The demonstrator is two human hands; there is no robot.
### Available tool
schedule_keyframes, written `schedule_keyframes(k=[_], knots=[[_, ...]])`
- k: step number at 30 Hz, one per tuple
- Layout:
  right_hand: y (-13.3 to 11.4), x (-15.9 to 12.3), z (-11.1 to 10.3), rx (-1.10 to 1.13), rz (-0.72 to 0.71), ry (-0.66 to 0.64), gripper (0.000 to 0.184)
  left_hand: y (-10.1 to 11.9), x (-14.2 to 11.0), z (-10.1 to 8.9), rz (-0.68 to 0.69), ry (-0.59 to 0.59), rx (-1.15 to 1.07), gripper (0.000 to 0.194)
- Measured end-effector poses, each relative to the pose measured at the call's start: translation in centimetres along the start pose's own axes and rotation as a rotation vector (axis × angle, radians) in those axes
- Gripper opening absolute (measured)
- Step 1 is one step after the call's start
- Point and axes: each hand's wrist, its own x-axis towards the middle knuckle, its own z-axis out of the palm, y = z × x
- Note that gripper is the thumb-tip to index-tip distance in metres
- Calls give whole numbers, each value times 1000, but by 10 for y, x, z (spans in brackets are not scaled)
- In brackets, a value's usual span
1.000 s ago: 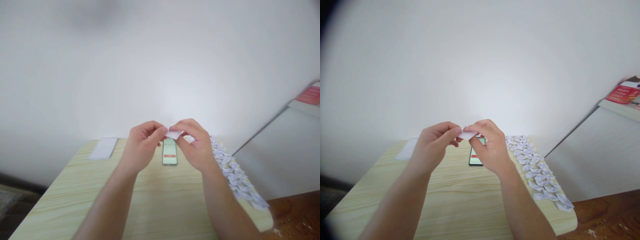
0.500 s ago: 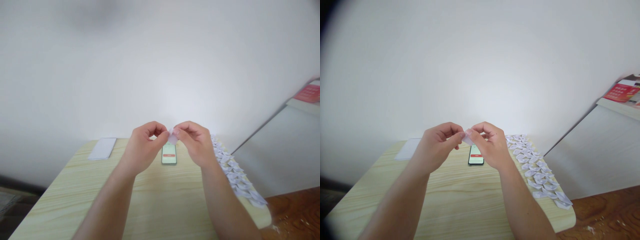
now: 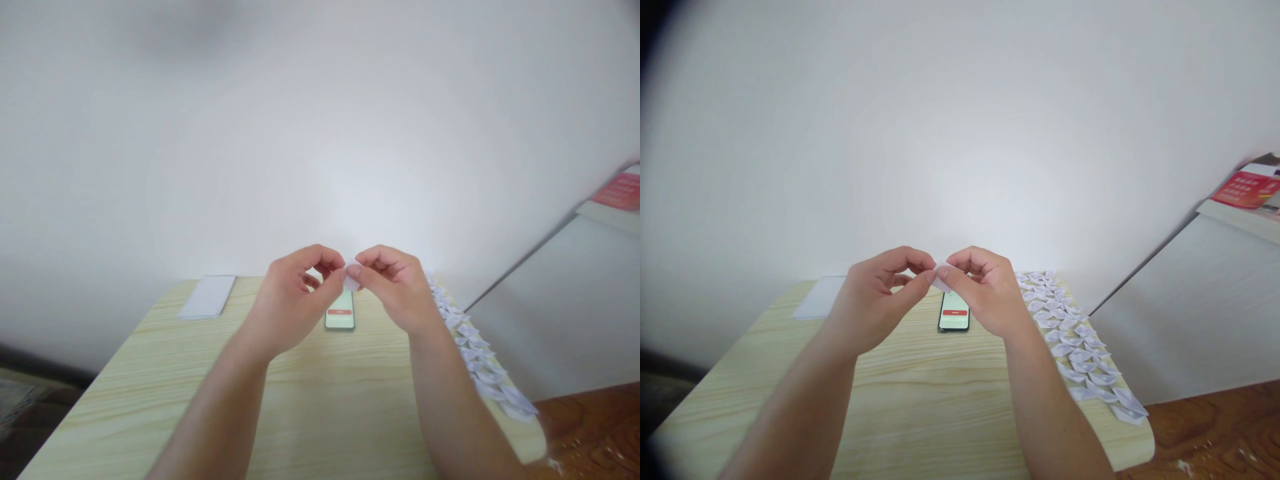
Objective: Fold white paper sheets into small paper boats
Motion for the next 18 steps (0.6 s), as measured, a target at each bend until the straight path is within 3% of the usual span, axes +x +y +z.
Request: schedule_keyframes(k=[5,9,18], knots=[[-2,-1,-1,-25,-13,7,30,-2,-1,-1,30,-20,30,7],[-5,-2,-2,-119,-22,-25,15,-2,-1,-1,28,-59,31,8],[-3,-2,-4,-121,21,-23,17,-1,-1,-1,37,-40,123,8]])
